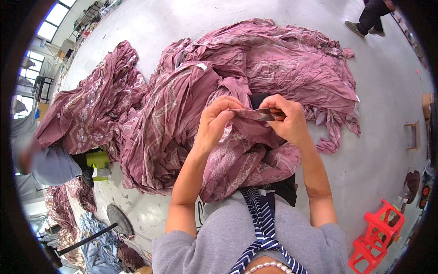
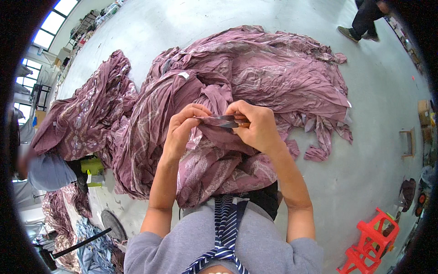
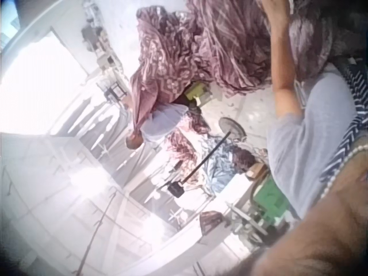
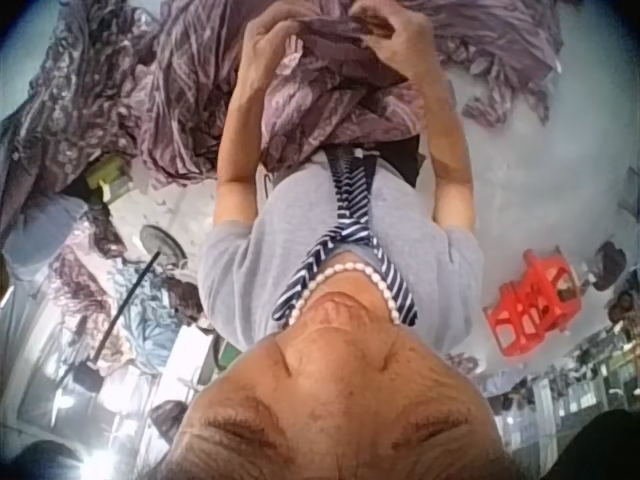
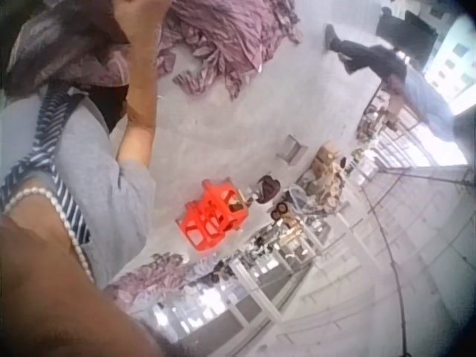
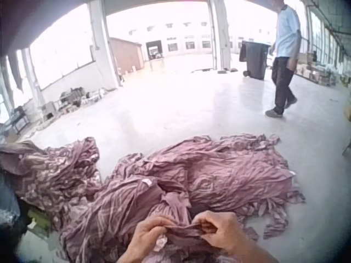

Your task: The person sits on the floor and uses a small blade to trim loose threads and tags from a large pile of dusty rose fabric. They repeatedly pick up pieces, cut the edges, and place them back on the pile.

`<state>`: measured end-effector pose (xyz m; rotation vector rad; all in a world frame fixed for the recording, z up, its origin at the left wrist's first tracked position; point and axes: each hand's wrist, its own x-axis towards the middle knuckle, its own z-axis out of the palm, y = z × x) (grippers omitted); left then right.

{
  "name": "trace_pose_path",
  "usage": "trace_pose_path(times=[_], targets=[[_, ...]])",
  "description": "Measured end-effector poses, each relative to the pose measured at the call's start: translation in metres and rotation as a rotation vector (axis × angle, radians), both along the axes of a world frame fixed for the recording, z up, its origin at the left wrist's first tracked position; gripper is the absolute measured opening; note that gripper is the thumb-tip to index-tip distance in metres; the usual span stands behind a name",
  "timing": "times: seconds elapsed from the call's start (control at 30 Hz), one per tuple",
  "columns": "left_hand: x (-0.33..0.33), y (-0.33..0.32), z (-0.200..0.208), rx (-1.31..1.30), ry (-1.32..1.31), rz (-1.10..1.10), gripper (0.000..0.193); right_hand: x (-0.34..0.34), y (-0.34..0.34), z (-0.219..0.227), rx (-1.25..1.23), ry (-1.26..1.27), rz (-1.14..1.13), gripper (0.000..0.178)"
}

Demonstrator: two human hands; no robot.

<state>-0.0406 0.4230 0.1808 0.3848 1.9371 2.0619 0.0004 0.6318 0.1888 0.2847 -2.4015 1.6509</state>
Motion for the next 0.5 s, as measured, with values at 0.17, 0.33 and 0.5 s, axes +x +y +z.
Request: trace_pose_path(times=[0.17,0.33,0.5], targets=[[0.001,0.005,0.011,0.326,-0.445,-0.108,0.023,-0.004,0.015,0.006,-0.308,-0.218,0.101,0.009],[-0.002,0.004,0.013,0.380,-0.547,-0.256,0.020,-0.007,0.019,-0.002,-0.426,-0.234,0.099,0.013],[0.004,0.007,0.011,0.400,-0.534,-0.233,0.019,-0.007,0.022,-0.008,-0.163,-0.121,-0.029,0.015]])
